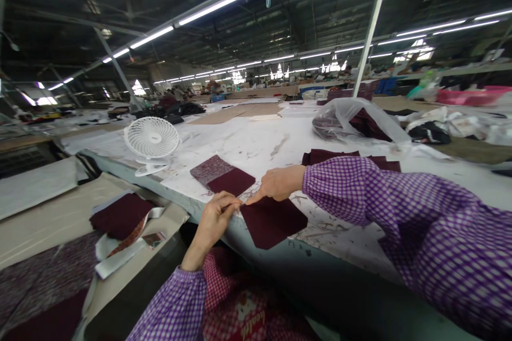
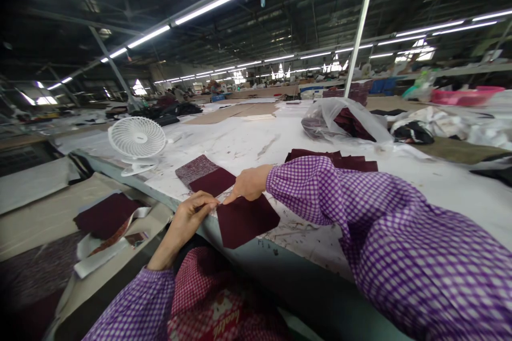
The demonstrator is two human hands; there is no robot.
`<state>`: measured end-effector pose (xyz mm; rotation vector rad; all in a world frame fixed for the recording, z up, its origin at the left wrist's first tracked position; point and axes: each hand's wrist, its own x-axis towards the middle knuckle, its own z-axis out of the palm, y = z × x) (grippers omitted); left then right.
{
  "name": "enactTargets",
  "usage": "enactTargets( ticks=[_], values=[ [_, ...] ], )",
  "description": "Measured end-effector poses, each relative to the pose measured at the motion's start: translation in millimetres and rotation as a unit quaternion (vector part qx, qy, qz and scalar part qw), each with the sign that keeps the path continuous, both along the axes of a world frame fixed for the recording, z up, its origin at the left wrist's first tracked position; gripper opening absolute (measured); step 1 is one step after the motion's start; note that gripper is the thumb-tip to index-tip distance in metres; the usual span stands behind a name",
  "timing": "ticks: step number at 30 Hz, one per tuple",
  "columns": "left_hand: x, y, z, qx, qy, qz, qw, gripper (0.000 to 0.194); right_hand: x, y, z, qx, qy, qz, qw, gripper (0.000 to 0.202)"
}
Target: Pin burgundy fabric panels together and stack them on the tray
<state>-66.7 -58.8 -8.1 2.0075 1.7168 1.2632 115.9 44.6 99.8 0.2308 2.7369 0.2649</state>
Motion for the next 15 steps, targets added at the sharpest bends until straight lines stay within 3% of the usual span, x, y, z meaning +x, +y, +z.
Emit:
enactTargets(
  ticks=[6, 10, 15],
  values=[
    [-8, 6, -5.5, -0.013, -0.046, 0.023, 0.999, 0.024, -7, -6, 0.8, 0.009, -0.009, -0.011, 1.0, 0.064],
    [-3, 16, -1.7, 0.01, 0.027, 0.094, 0.995, 0.025, -4, -12, -4.0, 0.051, -0.005, 0.0, 0.999, 0.06],
    [8, 25, 9.1, -0.065, 0.155, 0.148, 0.975, 0.031, 7, -6, -18.7, 0.027, 0.081, -0.059, 0.995, 0.052]
  ],
)
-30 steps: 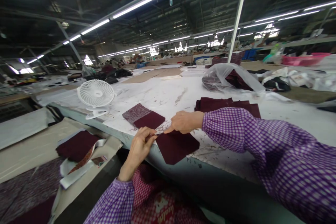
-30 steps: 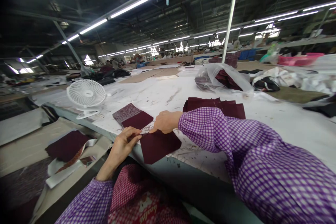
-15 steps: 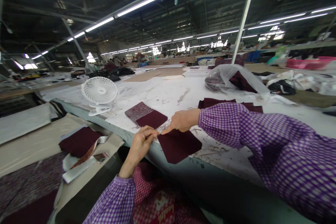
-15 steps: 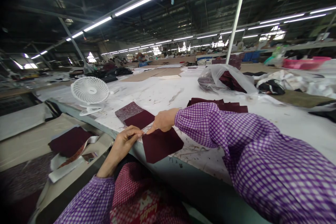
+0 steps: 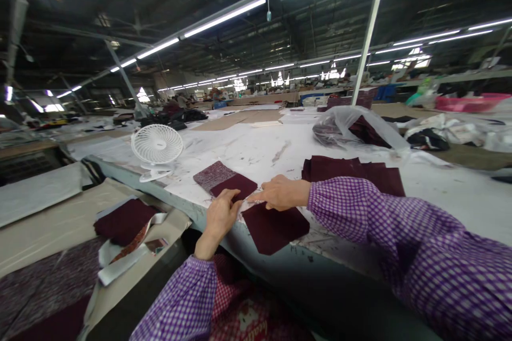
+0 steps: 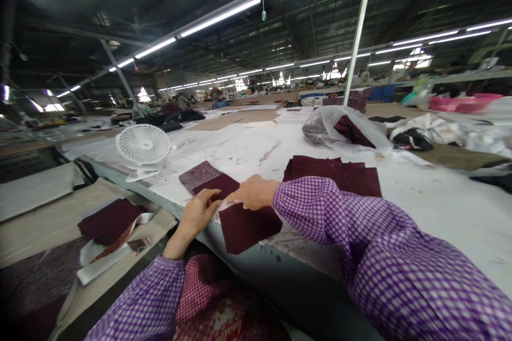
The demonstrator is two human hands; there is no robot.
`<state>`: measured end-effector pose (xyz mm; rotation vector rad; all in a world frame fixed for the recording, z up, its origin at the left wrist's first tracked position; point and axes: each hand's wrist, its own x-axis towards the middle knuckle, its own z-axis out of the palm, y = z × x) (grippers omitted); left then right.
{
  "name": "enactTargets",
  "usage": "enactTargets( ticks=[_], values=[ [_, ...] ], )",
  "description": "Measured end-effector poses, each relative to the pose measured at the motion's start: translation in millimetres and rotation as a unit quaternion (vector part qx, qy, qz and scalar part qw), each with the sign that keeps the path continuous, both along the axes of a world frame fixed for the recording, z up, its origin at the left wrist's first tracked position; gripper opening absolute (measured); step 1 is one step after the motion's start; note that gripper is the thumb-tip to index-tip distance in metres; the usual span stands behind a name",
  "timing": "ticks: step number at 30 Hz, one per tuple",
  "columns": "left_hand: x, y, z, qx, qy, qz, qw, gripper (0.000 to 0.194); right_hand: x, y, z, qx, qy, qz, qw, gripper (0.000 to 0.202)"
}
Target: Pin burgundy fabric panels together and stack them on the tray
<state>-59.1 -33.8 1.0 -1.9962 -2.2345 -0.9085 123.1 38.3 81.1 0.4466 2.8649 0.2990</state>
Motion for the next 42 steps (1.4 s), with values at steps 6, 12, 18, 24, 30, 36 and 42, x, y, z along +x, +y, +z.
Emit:
enactTargets(
  ticks=[6, 12, 18, 24, 30, 36, 42],
  values=[
    [4, 13, 8.0, -0.032, 0.174, 0.004, 0.984, 0.023, 11, 19, -1.3, -0.117, 0.087, -0.003, 0.989, 0.013],
    [16, 24, 16.5, -0.049, 0.242, 0.023, 0.969, 0.02, 84, 36, 46.8, -0.176, 0.218, -0.066, 0.958, 0.011],
    [17, 29, 20.5, -0.063, 0.192, 0.068, 0.977, 0.027, 153, 84, 52.2, -0.095, 0.246, -0.305, 0.915, 0.016],
    [-4, 34, 11.8, -0.033, 0.065, 0.15, 0.986, 0.025, 164, 105, 19.0, -0.028, 0.12, -0.42, 0.899, 0.027],
    [1, 36, 8.5, -0.034, 0.063, 0.133, 0.989, 0.021, 158, 100, 2.5, 0.081, 0.102, -0.383, 0.914, 0.028],
    [4, 38, 10.2, -0.029, 0.054, 0.141, 0.988, 0.021, 165, 103, 10.1, 0.034, 0.081, -0.374, 0.923, 0.025],
    [3, 37, 12.1, -0.026, -0.006, 0.16, 0.987, 0.025, 166, 105, 26.2, 0.03, 0.194, -0.365, 0.91, 0.032]
  ],
)
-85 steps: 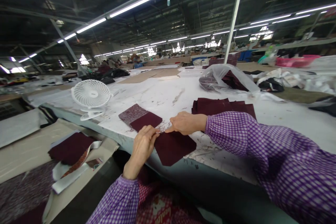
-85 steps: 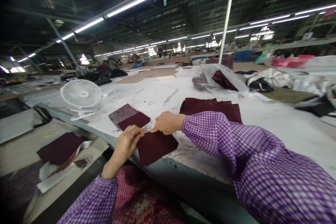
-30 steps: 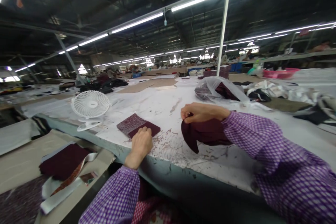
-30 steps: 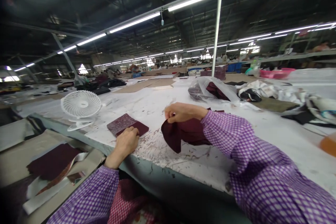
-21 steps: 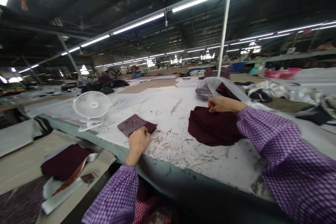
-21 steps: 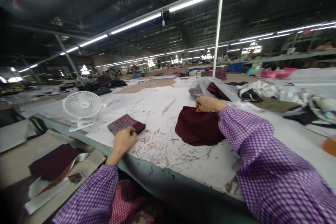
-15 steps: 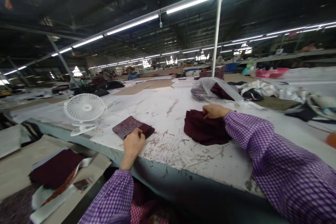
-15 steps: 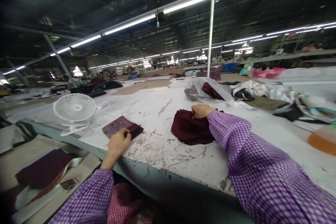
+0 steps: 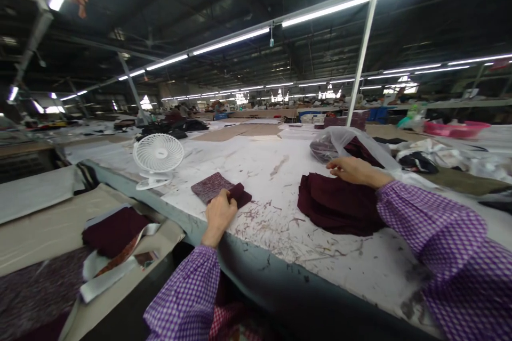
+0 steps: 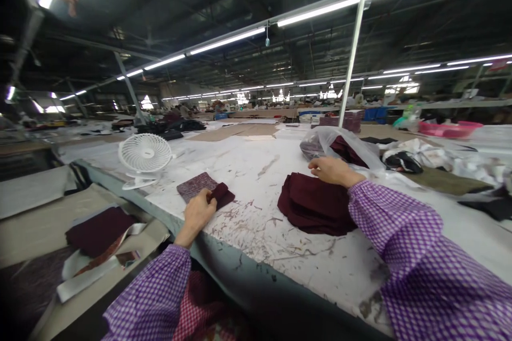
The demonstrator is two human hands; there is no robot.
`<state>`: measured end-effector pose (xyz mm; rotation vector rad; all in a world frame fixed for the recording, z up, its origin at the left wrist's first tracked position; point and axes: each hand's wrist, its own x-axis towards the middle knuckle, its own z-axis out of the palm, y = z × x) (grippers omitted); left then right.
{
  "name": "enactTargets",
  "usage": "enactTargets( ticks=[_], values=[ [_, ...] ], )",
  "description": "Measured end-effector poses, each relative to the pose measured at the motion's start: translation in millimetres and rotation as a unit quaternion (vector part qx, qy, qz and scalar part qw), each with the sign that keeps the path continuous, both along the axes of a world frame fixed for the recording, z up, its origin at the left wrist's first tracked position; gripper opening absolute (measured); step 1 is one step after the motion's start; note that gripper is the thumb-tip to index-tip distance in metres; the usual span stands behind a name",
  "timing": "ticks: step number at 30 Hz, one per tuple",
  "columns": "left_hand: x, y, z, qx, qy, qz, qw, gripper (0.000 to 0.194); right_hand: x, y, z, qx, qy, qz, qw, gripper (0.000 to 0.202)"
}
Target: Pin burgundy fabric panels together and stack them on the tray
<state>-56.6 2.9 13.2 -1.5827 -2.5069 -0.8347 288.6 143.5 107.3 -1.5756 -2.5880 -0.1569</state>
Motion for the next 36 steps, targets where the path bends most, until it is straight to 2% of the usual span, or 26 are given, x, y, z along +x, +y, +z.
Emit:
enactTargets(
  ticks=[1, 3, 6, 8, 11, 14, 16, 19, 23, 26, 28, 29, 31, 32, 33, 36],
  values=[
    [0, 1, -0.8, 0.008, -0.005, -0.009, 1.0, 0.024, -6, -5, 2.6, 0.029, 0.018, 0.017, 0.999, 0.032],
    [-1, 2, -3.2, 0.026, -0.02, -0.012, 0.999, 0.023, -27, -20, 5.4, 0.063, 0.055, 0.095, 0.992, 0.031],
    [-6, 4, -6.6, 0.042, -0.052, 0.024, 0.997, 0.025, -74, -44, 0.2, 0.051, 0.077, 0.247, 0.965, 0.03],
    [-9, 4, -7.6, 0.056, -0.072, 0.037, 0.995, 0.025, -112, -53, -8.8, 0.035, 0.058, 0.313, 0.947, 0.03],
    [-10, 4, -8.1, 0.09, -0.1, 0.04, 0.99, 0.022, -169, -55, -25.1, 0.003, 0.003, 0.353, 0.936, 0.029],
    [-9, 4, -10.4, 0.14, -0.145, 0.044, 0.979, 0.015, -216, -49, -40.8, -0.009, -0.046, 0.339, 0.94, 0.024],
    [-11, 5, -13.1, 0.184, -0.188, 0.055, 0.963, 0.011, -237, -46, -50.5, -0.01, -0.052, 0.328, 0.943, 0.023],
    [-25, 2, -15.1, 0.267, -0.274, 0.104, 0.918, 0.012, -254, -45, -63.1, -0.008, -0.047, 0.315, 0.948, 0.032],
    [-65, -19, -6.9, 0.371, -0.394, 0.202, 0.816, 0.011, -259, -44, -72.5, -0.019, -0.032, 0.304, 0.952, 0.035],
    [-93, -43, 3.9, 0.42, -0.44, 0.258, 0.751, 0.006, -261, -44, -75.9, -0.031, -0.012, 0.297, 0.954, 0.033],
    [-101, -55, 8.9, 0.45, -0.444, 0.274, 0.724, 0.009, -263, -45, -77.3, -0.041, 0.006, 0.291, 0.956, 0.032],
    [-100, -58, 10.1, 0.465, -0.439, 0.266, 0.721, 0.01, -264, -45, -77.6, -0.048, 0.017, 0.289, 0.956, 0.032],
    [-89, -61, 9.5, 0.485, -0.423, 0.221, 0.733, 0.012, -264, -45, -76.7, -0.065, 0.039, 0.287, 0.955, 0.032],
    [-80, -60, 7.7, 0.477, -0.408, 0.183, 0.757, 0.012, -262, -45, -75.4, -0.076, 0.05, 0.289, 0.953, 0.033],
    [-70, -59, 5.1, 0.456, -0.388, 0.146, 0.788, 0.014, -259, -44, -73.5, -0.088, 0.062, 0.291, 0.951, 0.034],
    [-33, -57, -5.7, 0.288, -0.26, 0.036, 0.921, 0.021, -242, -43, -65.4, -0.125, 0.095, 0.29, 0.944, 0.036]
  ],
)
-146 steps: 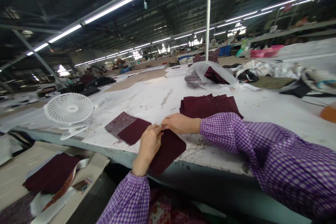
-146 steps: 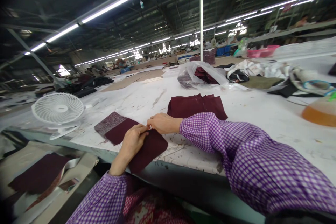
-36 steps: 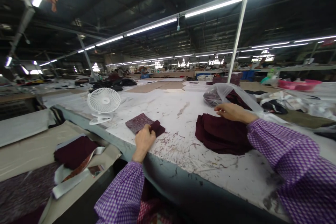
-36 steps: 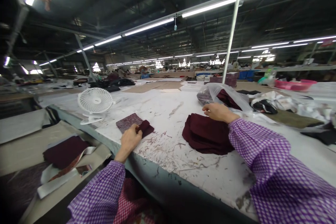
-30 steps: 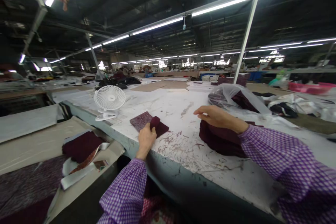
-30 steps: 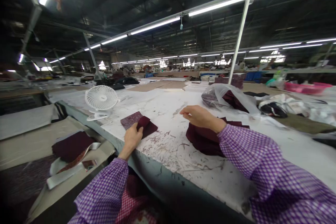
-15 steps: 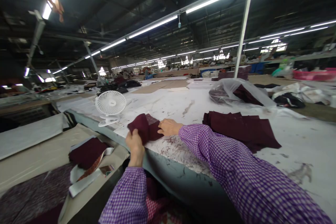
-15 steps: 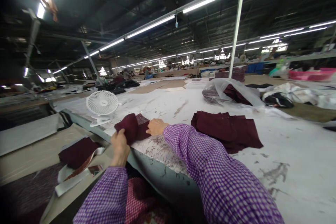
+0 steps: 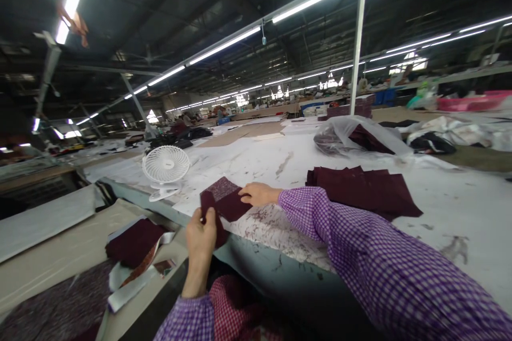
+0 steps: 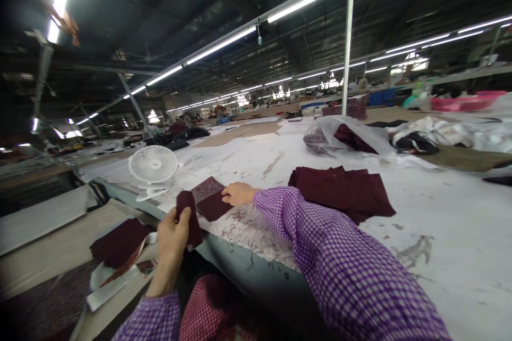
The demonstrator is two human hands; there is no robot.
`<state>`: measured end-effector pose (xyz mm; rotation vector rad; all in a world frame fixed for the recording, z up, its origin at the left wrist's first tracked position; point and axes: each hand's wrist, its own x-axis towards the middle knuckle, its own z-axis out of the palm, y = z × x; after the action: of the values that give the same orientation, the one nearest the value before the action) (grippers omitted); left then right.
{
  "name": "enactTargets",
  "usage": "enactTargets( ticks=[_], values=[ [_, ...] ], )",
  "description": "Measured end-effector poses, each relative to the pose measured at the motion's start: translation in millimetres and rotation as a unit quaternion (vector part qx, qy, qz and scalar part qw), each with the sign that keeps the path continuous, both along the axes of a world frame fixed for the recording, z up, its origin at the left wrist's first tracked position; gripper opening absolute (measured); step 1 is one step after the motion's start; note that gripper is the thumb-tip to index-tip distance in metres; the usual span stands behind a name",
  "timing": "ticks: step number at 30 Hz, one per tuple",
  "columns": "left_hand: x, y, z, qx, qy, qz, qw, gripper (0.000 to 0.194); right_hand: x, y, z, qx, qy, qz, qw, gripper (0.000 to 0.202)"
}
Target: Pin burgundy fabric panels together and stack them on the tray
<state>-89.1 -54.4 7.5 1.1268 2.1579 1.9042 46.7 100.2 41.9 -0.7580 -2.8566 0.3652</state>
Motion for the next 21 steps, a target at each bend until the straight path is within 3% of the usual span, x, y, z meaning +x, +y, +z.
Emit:
enactTargets(
  ticks=[3, 5, 7, 10, 13, 18, 21],
  values=[
    [38, -2, -11.6, -0.078, 0.158, -0.078, 0.981, 0.024, 30, -5, 9.5, -0.212, 0.029, -0.024, 0.977, 0.067],
    [62, -5, -17.1, -0.064, 0.23, -0.115, 0.964, 0.023, 52, -11, 14.4, -0.386, 0.041, -0.035, 0.921, 0.08],
    [83, -11, -18.7, -0.048, 0.28, -0.151, 0.947, 0.021, 70, -18, 16.2, -0.456, 0.044, -0.041, 0.888, 0.08],
    [103, -22, -11.6, -0.05, 0.324, -0.235, 0.915, 0.018, 88, -24, 12.7, -0.425, 0.063, -0.045, 0.902, 0.075],
    [102, -22, 1.3, -0.059, 0.301, -0.29, 0.907, 0.025, 97, -24, 5.9, -0.372, 0.072, -0.031, 0.925, 0.069],
    [78, 13, 6.9, -0.112, 0.311, -0.174, 0.928, 0.023, 109, -20, -2.3, -0.337, 0.091, -0.038, 0.936, 0.065],
    [77, 38, 3.9, -0.174, 0.291, -0.17, 0.925, 0.025, 116, -18, -5.7, -0.316, 0.094, -0.06, 0.942, 0.062]
  ],
)
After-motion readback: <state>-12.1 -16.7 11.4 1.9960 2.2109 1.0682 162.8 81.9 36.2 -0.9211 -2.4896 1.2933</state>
